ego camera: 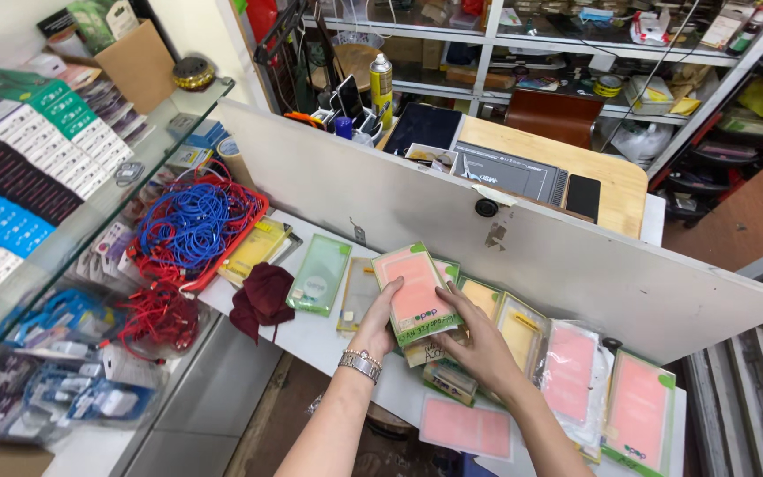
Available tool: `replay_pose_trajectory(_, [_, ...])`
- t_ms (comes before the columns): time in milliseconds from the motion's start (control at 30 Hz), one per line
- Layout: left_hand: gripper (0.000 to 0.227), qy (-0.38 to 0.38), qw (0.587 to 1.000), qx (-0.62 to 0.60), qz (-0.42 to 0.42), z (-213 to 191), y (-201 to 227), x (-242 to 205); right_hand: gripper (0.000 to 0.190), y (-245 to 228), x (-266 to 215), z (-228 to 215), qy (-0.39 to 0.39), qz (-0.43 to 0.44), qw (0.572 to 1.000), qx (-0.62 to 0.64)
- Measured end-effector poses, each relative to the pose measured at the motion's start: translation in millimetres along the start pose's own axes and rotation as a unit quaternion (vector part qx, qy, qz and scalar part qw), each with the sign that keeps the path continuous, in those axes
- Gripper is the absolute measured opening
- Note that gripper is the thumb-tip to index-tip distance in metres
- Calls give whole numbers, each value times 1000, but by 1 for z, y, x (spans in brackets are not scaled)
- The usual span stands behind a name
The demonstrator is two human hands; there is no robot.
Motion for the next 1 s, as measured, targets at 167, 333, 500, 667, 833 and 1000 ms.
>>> replay_pose_trajectory(167, [61,9,999,-27,24,15,-41,-19,74,10,-36,-18,5,-41,999,8])
replay_pose_trajectory(333, [61,17,998,-48,27,27,-74,-40,68,17,-66,-31,-2,-36,999,28])
replay_pose_trajectory(500, [60,26,1000,-13,2,42,-89,-54,60,24,-84,-40,38,-11,997,71])
replay_pose_trajectory(667, [60,2,999,50,-14,61,-100,-57,77,37,-109,-61,-90,-34,992,77])
replay_pose_trajectory(833, [61,-63,986,149,-50,100,-129,-65,87,94,-149,-96,16,219,942,253])
replay_pose_trajectory(1000, [59,-49,962,254,-84,163,-190,-59,84,129,-195,-99,165,300,817,464])
Point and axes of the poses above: each hand's wrist, its own x-axis towards the middle knuckle, its own z-axis out of the palm, y = z × x, the point moved 7 cm from there along x, towards the middle knuckle, and after that the axes turned 5 degrees about -z, right-handed, at the moved point
